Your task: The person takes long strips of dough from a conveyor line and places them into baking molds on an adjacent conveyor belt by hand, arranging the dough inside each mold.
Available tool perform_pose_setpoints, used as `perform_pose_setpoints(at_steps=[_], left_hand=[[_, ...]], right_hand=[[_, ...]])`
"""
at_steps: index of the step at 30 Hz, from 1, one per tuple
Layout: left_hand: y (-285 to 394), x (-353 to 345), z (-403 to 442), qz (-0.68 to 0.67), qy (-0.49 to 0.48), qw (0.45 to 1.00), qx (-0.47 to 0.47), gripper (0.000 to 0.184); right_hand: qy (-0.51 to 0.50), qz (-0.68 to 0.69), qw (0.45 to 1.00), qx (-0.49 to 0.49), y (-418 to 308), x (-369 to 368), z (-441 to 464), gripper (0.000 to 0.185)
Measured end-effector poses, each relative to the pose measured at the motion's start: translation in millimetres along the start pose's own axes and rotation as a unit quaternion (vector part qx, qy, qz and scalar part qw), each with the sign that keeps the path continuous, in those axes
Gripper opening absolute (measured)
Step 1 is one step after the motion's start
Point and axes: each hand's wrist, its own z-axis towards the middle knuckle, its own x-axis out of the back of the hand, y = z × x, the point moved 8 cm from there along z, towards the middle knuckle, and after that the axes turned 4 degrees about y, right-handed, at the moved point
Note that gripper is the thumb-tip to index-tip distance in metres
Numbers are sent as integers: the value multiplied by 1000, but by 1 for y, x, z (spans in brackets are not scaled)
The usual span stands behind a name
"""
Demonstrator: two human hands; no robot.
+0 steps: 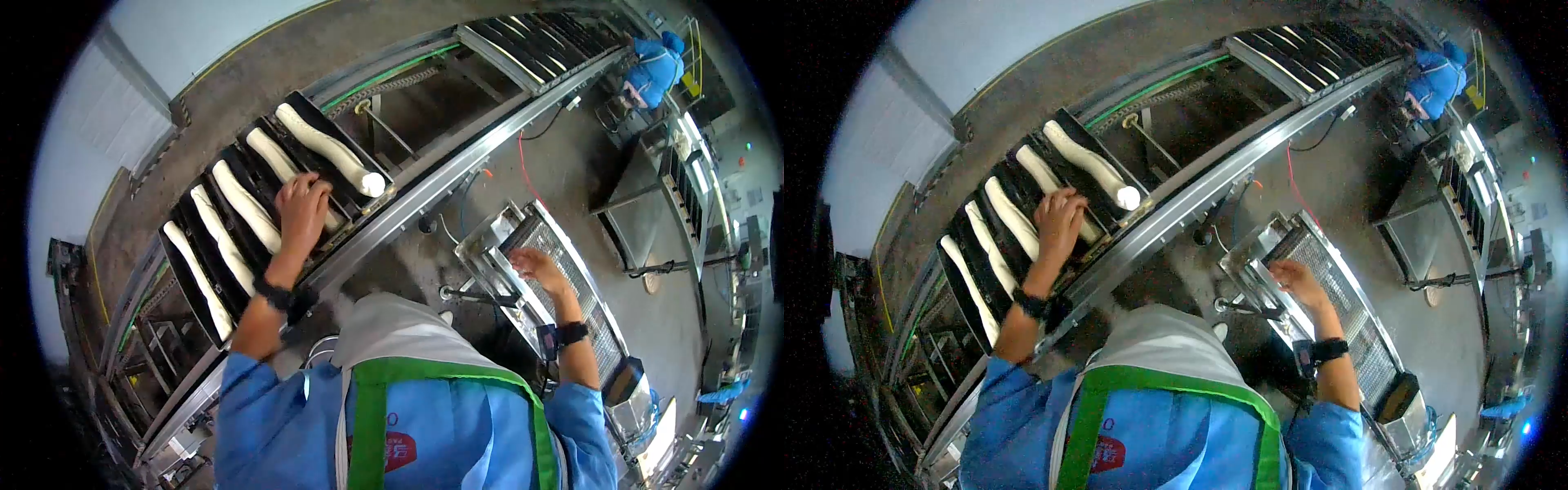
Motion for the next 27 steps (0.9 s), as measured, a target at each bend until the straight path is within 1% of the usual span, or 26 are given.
perform_pose_setpoints(at_steps=[2, 4, 5, 6, 7, 8, 9, 10, 11, 12, 13, 14, 15, 16, 17, 18, 19, 20, 21, 22, 23, 24, 25, 26, 27], left_hand=[[6, -47, 36, 40, -143, 988, -49, 24], [14, -78, 56, 86, -103, 976, -173, 25], [6, -100, 61, 121, -197, 957, -174, 28], [5, -112, 61, 154, -292, 928, -175, 31], [2, -110, 71, 182, -264, 926, -198, 36], [-4, -110, 79, 217, -255, 921, -197, 33], [-20, -115, 83, 217, -205, 933, -202, 26], [-29, -112, 87, 245, -165, 935, -197, 20], [-45, -103, 91, 294, -28, 941, -166, 18], [-62, -103, 83, 339, 1, 914, -222, 18], [-79, -97, 73, 272, -127, 946, -126, 17], [-90, -101, 64, 229, -239, 940, -79, 22], [-95, -102, 50, 99, -227, 961, -124, 27], [-63, -85, 37, 52, -216, 961, -164, 32], [-39, -75, 24, -2, -208, 963, -173, 31], [-19, -81, 10, -67, -252, 951, -169, 33], [-6, -91, -4, -103, -310, 934, -146, 32], [-7, -101, -20, -115, -284, 940, -149, 29], [-13, -115, -26, -109, -314, 940, -81, 26], [-43, -137, -37, -135, -326, 935, -40, 25], [-32, -132, -35, -126, -343, 930, -21, 23], [-39, -143, -35, -115, -423, 899, 23, 19], [-40, -133, -33, -105, -343, 933, -20, 12], [-48, -143, -34, -160, -397, 903, 40, 8], [-66, -143, -35, -111, -413, 903, 37, 11]], right_hand=[[7, 24, 1000, -6, 22, 19, 0, 28], [13, 48, 999, -13, 33, 32, -1, 27], [26, 57, 998, -4, 33, 38, -1, 26], [39, 67, 997, 1, 37, 42, -6, 25], [40, 46, 998, 5, 33, 44, -10, 27], [40, 62, 997, 8, 35, 49, -11, 27], [47, 65, 997, 8, 37, 53, -14, 27], [55, 68, 996, 7, 37, 57, -19, 27], [62, 73, 995, 1, 39, 60, -22, 26], [72, 71, 995, 18, 48, 68, -23, 27], [86, 71, 994, 1, 56, 72, -27, 28], [102, 69, 992, -15, 64, 81, -30, 28], [109, 75, 991, -10, 70, 87, -33, 29], [127, 73, 989, -8, 84, 97, -37, 31], [145, 32, 989, -22, 93, 105, -40, 32], [175, -10, 983, -46, 99, 114, -45, 33], [190, -14, 980, -58, 97, 115, -50, 33], [170, 21, 984, -50, 120, 118, -43, 33], [173, 7, 984, -47, 125, 121, -41, 33], [193, -38, 978, -69, 122, 126, -41, 32], [205, -69, 976, -35, 132, 134, -37, 30], [184, -70, 980, -33, 134, 139, -40, 30], [203, -165, 965, 14, 136, 150, -38, 27], [219, -158, 963, 9, 147, 159, -43, 27], [236, -195, 952, 3, 146, 160, -52, 26]])
